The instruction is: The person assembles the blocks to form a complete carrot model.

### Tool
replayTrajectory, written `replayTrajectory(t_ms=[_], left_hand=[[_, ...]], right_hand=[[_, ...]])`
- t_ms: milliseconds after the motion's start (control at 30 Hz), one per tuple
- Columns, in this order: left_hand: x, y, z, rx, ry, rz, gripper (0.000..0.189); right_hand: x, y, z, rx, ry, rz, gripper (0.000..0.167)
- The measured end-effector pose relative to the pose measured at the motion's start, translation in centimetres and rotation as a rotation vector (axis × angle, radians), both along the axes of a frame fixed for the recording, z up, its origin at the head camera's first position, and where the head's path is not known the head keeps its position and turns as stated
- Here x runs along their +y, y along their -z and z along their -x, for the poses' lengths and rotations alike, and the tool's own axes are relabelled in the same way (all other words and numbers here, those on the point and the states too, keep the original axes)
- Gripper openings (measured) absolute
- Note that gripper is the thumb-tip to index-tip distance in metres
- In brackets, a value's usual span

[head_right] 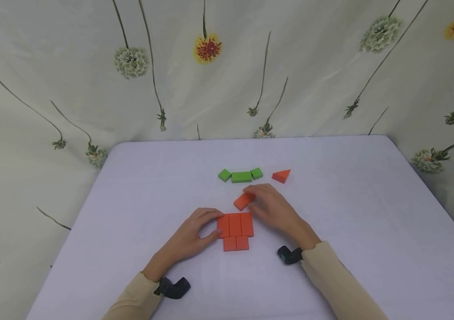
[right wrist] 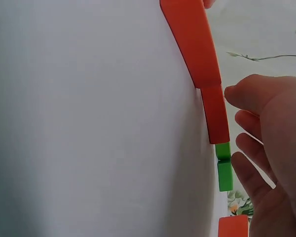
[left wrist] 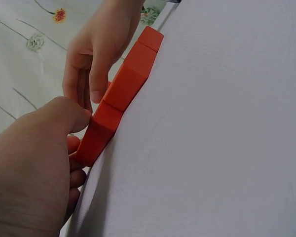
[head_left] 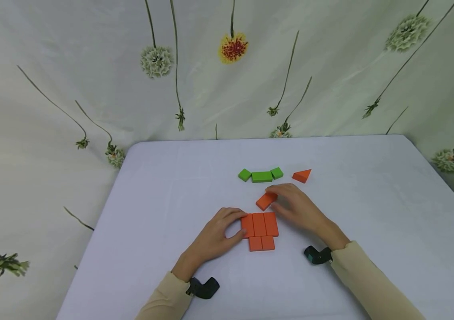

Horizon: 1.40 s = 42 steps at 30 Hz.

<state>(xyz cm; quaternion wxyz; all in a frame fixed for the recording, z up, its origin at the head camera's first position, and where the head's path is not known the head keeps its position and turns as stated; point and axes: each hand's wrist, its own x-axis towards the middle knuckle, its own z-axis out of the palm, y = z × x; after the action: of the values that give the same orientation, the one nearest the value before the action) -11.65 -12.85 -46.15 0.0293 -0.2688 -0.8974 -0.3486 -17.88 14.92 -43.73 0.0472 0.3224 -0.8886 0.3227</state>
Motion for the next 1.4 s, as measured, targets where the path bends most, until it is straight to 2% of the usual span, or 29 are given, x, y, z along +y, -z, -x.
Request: replayTrajectory(t_ms=[300, 767, 1067, 1400], left_hand=[[-0.1, 0.0, 0.0, -0.008, 0.001, 0.003, 0.041], [-0.1, 0.1, 0.0, -0.019, -0.001, 0.011, 0.042], [-0.1, 0.2, 0.1, -0.008, 0.002, 0.016, 0.041], [-0.1, 0.3, 0.2, -0.003, 0.004, 0.007, 0.041]], right_hand=[[-0.5, 0.3, 0.9, -0.03, 0.002, -0.095, 0.042], [-0.3, 0.4, 0.7, -0.03, 0.07, -0.072, 0.033], [0.0, -0.3, -0.6, 0.009, 0.081, -0.014, 0.028], [0.2, -0.9, -3.1, -0.003, 0.057, 0.033, 0.028]])
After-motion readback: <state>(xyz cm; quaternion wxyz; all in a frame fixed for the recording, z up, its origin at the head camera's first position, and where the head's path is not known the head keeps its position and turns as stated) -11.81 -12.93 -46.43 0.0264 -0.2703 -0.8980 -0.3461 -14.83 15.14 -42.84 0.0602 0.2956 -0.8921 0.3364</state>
